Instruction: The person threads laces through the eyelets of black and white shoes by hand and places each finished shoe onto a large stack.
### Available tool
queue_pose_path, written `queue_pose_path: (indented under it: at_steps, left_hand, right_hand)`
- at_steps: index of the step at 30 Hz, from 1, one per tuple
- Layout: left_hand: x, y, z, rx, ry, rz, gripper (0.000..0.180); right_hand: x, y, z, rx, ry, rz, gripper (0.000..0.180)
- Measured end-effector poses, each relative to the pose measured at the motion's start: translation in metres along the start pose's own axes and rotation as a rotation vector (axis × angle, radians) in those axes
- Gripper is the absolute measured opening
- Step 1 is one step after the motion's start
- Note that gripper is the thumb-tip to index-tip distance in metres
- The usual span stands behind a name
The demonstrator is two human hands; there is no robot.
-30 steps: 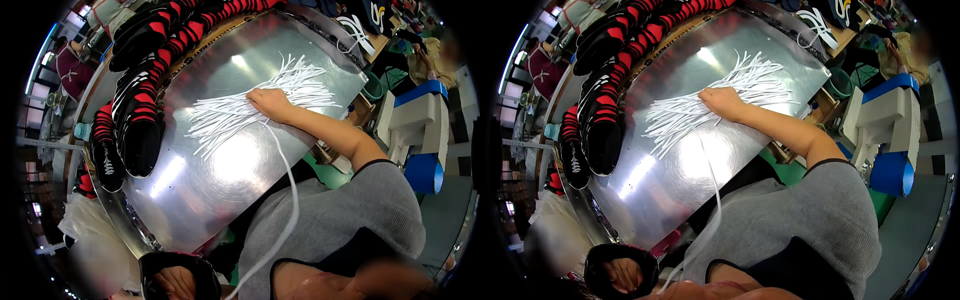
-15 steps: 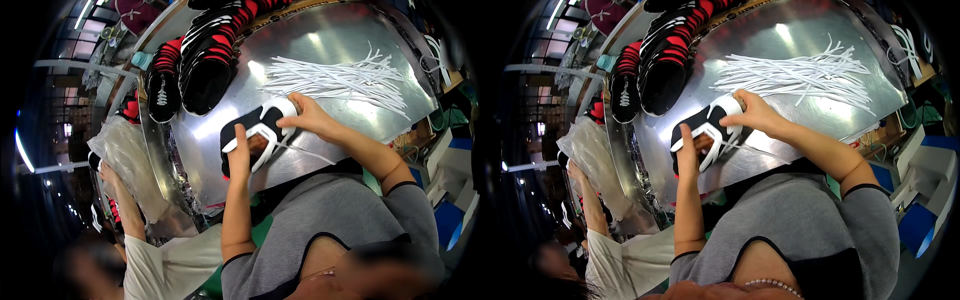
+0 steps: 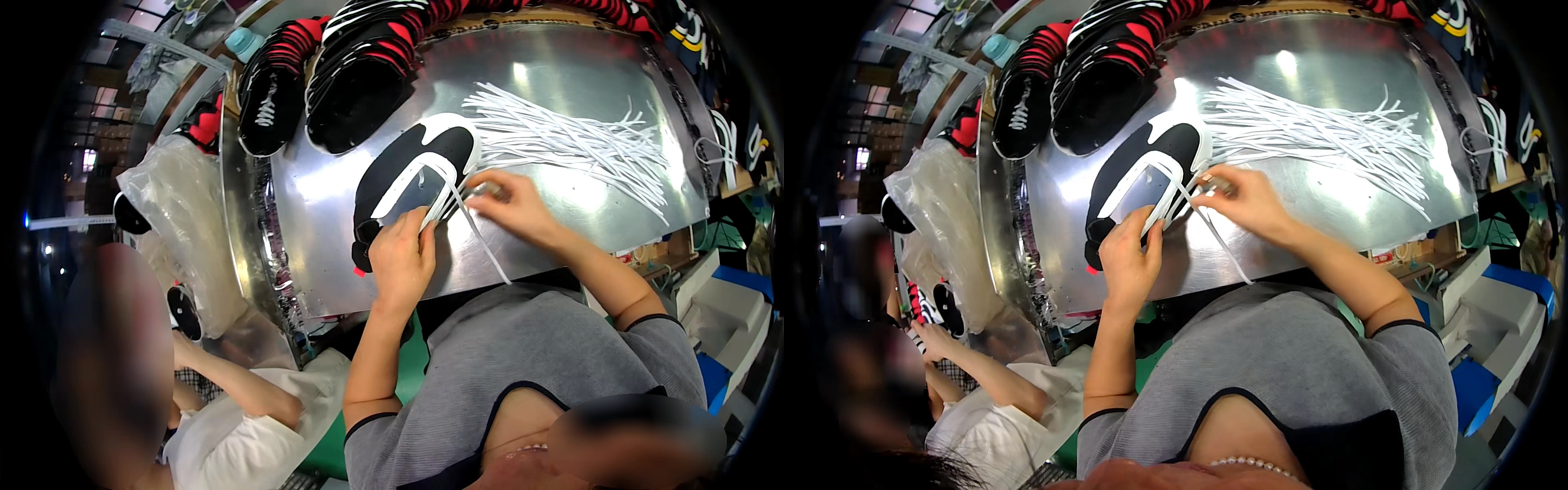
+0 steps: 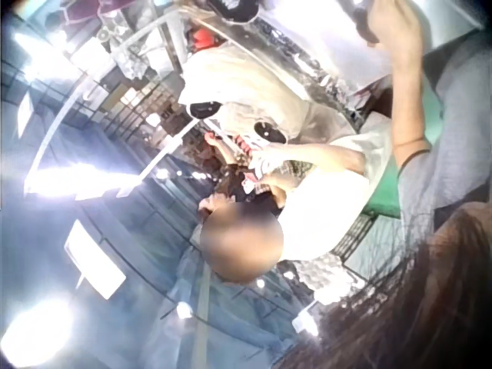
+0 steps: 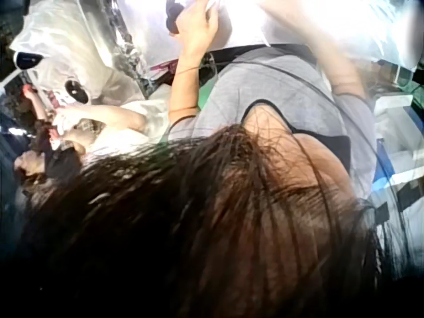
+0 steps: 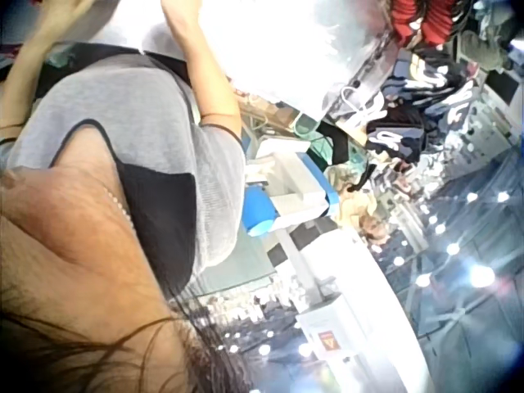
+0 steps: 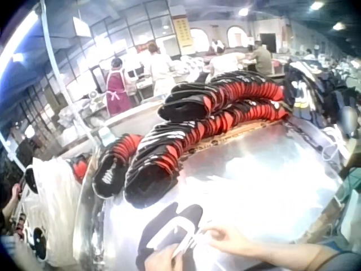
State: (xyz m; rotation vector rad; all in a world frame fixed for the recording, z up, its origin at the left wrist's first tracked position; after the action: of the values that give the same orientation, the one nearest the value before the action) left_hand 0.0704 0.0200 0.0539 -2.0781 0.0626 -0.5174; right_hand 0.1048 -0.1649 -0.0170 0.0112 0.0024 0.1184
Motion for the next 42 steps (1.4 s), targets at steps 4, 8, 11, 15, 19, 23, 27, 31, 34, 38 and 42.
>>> queue_pose_path:
  at_steps: [4,8,11,15,19,23,27,31,34,38,42]
  left_hand:
    - [0.003,-0.009,-0.006,0.096,0.013,-0.026,0.015]
    - [0.014,-0.044,0.01,0.175,-0.004,-0.146,0.016]
    - [0.026,-0.081,0.021,0.082,-0.053,-0.225,0.023]
    - [0.025,-0.067,0.02,-0.066,-0.234,0.139,0.026]
    - [-0.013,0.002,0.031,0.052,-0.174,0.467,0.025]
    - [-0.019,0.009,0.026,-0.008,-0.184,0.421,0.027]
    - [-0.009,-0.001,0.007,0.02,-0.157,0.346,0.027]
    - [0.01,0.003,-0.009,0.135,-0.117,0.34,0.024]
    - [0.017,0.018,-0.001,0.13,-0.161,0.37,0.024]
    - [0.016,0.037,0.012,0.114,-0.266,0.382,0.024]
    - [0.012,0.041,0.026,-0.011,-0.343,0.314,0.023]
  right_hand:
    - [0.005,0.028,-0.007,0.056,0.146,0.128,0.022]
    - [-0.04,0.027,-0.008,-0.145,0.262,0.592,0.03]
    - [-0.089,0.003,-0.003,-0.376,-0.054,0.856,0.024]
    - [-0.105,-0.033,0.014,-0.071,0.153,0.594,0.018]
    - [-0.063,-0.024,0.027,-0.131,0.114,0.261,0.016]
    - [-0.019,0.005,0.023,0.09,0.132,0.196,0.014]
    - [0.01,0.018,0.024,-0.017,-0.019,0.201,0.014]
    - [0.027,0.026,0.013,-0.036,-0.149,0.16,0.018]
    - [0.035,0.029,0.015,-0.15,-0.182,0.147,0.019]
    - [0.039,0.033,0.004,-0.132,-0.166,0.137,0.021]
    - [0.017,0.018,0.007,-0.101,-0.064,0.033,0.023]
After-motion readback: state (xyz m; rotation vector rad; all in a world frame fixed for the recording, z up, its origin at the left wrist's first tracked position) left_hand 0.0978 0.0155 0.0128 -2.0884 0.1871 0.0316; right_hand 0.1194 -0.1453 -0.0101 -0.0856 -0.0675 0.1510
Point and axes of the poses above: each hand's wrist, its own x-axis towards the middle knuckle, its own y-axis out of the palm, z = x × y, the point moved 6 cm from there along x, towards the middle knuckle, and after that the axes turned 4 degrees about x, right-handed, at the moved point
